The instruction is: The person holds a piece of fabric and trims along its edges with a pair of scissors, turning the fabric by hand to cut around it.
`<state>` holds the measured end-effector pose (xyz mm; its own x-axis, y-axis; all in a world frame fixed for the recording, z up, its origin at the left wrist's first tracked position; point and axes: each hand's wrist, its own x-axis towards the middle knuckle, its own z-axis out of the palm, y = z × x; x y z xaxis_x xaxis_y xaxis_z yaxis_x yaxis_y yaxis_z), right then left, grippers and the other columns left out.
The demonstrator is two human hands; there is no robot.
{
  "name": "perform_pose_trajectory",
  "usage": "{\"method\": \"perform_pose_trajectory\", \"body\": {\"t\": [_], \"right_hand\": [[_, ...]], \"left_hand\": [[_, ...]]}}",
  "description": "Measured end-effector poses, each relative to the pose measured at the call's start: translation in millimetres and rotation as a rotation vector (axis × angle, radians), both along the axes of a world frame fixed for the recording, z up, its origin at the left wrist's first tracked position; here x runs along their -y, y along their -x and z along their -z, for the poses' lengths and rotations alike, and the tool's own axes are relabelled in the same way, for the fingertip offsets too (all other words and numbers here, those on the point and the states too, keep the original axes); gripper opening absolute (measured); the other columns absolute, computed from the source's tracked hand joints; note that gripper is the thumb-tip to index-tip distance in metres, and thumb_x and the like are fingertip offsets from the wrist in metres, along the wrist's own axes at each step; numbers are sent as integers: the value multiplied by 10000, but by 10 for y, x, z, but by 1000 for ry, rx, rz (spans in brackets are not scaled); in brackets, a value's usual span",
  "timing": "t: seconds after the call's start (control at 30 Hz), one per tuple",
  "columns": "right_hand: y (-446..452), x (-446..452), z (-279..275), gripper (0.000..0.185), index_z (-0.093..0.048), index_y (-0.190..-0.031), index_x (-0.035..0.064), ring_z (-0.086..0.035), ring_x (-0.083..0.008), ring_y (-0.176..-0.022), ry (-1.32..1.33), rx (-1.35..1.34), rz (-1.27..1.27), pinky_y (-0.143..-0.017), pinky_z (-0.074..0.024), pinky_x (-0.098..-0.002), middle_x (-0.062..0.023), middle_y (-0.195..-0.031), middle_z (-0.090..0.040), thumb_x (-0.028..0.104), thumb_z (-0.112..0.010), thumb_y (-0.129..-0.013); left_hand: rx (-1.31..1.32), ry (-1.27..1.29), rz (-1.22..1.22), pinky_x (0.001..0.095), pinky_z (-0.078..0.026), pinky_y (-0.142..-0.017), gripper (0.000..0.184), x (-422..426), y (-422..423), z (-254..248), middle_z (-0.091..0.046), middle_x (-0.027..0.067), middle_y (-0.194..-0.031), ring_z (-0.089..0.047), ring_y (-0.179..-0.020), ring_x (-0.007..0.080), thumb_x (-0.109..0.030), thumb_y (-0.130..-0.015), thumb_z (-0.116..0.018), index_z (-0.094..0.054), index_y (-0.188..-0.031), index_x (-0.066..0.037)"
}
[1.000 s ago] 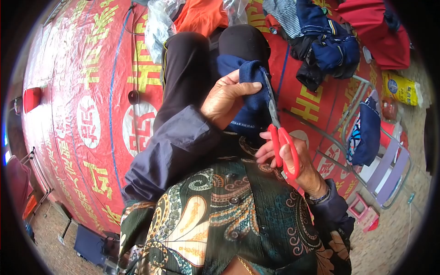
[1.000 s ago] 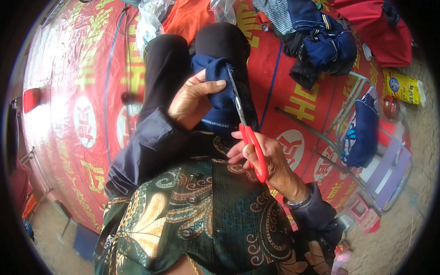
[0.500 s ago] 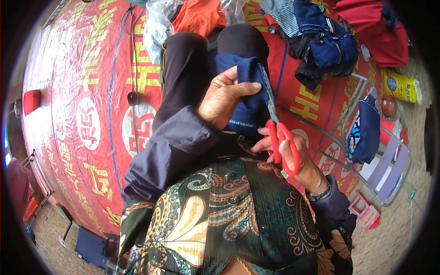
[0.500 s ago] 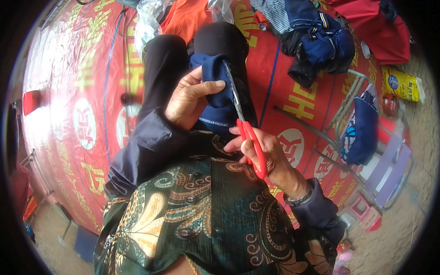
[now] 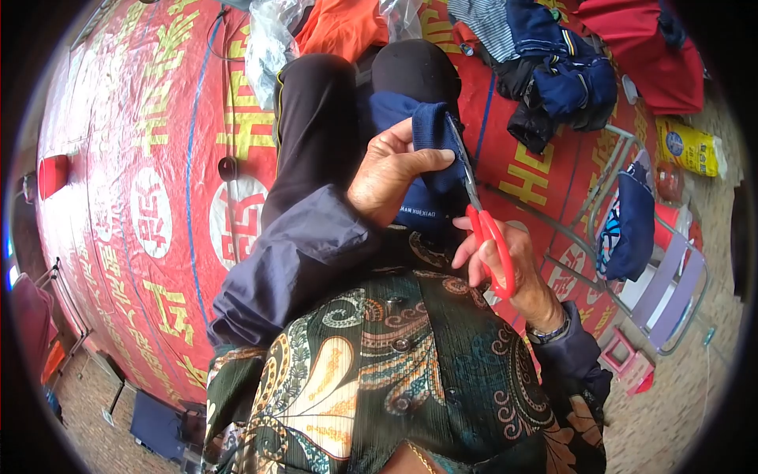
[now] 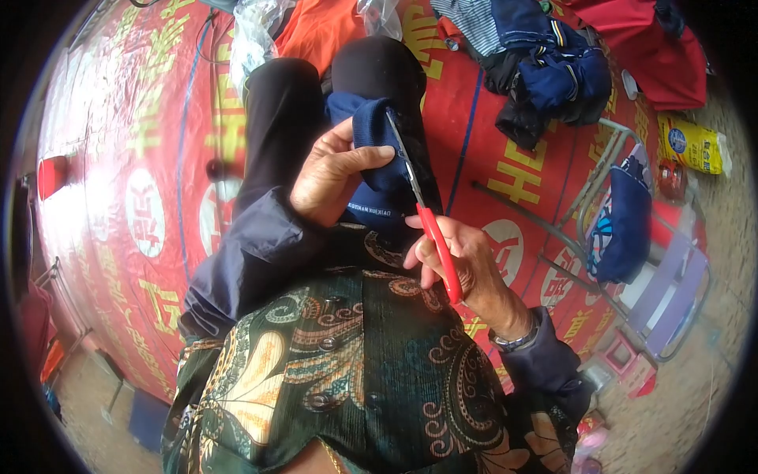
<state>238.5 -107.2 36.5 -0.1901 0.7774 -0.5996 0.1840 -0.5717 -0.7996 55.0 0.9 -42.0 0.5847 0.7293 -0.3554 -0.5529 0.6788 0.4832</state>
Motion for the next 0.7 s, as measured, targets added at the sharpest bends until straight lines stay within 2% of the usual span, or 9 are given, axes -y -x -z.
{"method": "perform_pose_trajectory", "body": {"t": [0.03, 0.1, 0.2, 0.27, 0.3, 0.37, 0.47, 0.7], "right_hand": [[-4, -2, -15, 737, -522, -1259, -75, -589, -105, -599, -1, 2, 13, -575, -469, -231, -86, -816, -649, 576, -566, -916], [4, -6, -37, 714, -525, -1258, -79, -557, -87, -568, 0, 5, 25, -559, -451, -221, -78, -801, -644, 545, -590, -916], [22, 6, -46, 671, -541, -1249, -76, -525, -70, -547, 24, -29, 86, -537, -423, -206, -79, -793, -637, 495, -632, -909], [24, 42, -23, 569, -554, -1235, -75, -527, -67, -524, 59, -81, 165, -516, -418, -194, -90, -772, -637, 396, -645, -928], [38, 66, -8, 569, -554, -1235, -75, -527, -67, -524, 61, -82, 165, -516, -418, -194, -90, -772, -637, 396, -645, -928], [95, 106, 28, 465, -571, -1213, -72, -525, -62, -502, 75, -139, 273, -494, -412, -182, -96, -746, -635, 307, -632, -950], [163, 132, 64, 391, -579, -1197, -69, -520, -55, -488, 105, -168, 330, -478, -405, -178, -95, -733, -635, 249, -600, -972], [273, 108, 184, 384, -593, -1182, -60, -499, -44, -490, 121, -158, 361, -484, -397, -185, -73, -735, -638, 271, -569, -990]], "left_hand": [[0, 1, 0, 301, -521, -886, 283, 3, -7, -5, -705, 58, -1014, -670, -914, 141, 66, -850, -638, -649, -1118, -24], [-19, 22, -31, 274, -534, -786, 232, 4, -23, -24, -699, 22, -913, -663, -804, 109, 50, -821, -678, -664, -1033, -42], [-35, -4, -22, 275, -533, -789, 235, 1, -17, -35, -701, 26, -916, -663, -807, 111, 51, -820, -677, -665, -1035, -42], [-28, -15, -5, 283, -530, -829, 267, 11, -4, 10, -704, 38, -964, -667, -853, 123, 63, -829, -663, -657, -1079, -34], [-20, -26, 11, 292, -527, -869, 300, 13, 0, 18, -706, 50, -1011, -671, -899, 136, 74, -839, -649, -649, -1122, -26], [-18, -22, 14, 291, -525, -871, 304, 7, -7, 10, -707, 48, -1010, -671, -900, 134, 74, -838, -650, -648, -1125, -28], [-20, -22, 20, 293, -521, -878, 312, 9, -15, 23, -707, 46, -1012, -669, -906, 133, 73, -838, -651, -648, -1132, -29], [-18, -2, -17, 298, -516, -887, 301, 6, -43, 131, -706, 54, -1029, -668, -921, 141, 46, -857, -642, -643, -1149, -27]]}}
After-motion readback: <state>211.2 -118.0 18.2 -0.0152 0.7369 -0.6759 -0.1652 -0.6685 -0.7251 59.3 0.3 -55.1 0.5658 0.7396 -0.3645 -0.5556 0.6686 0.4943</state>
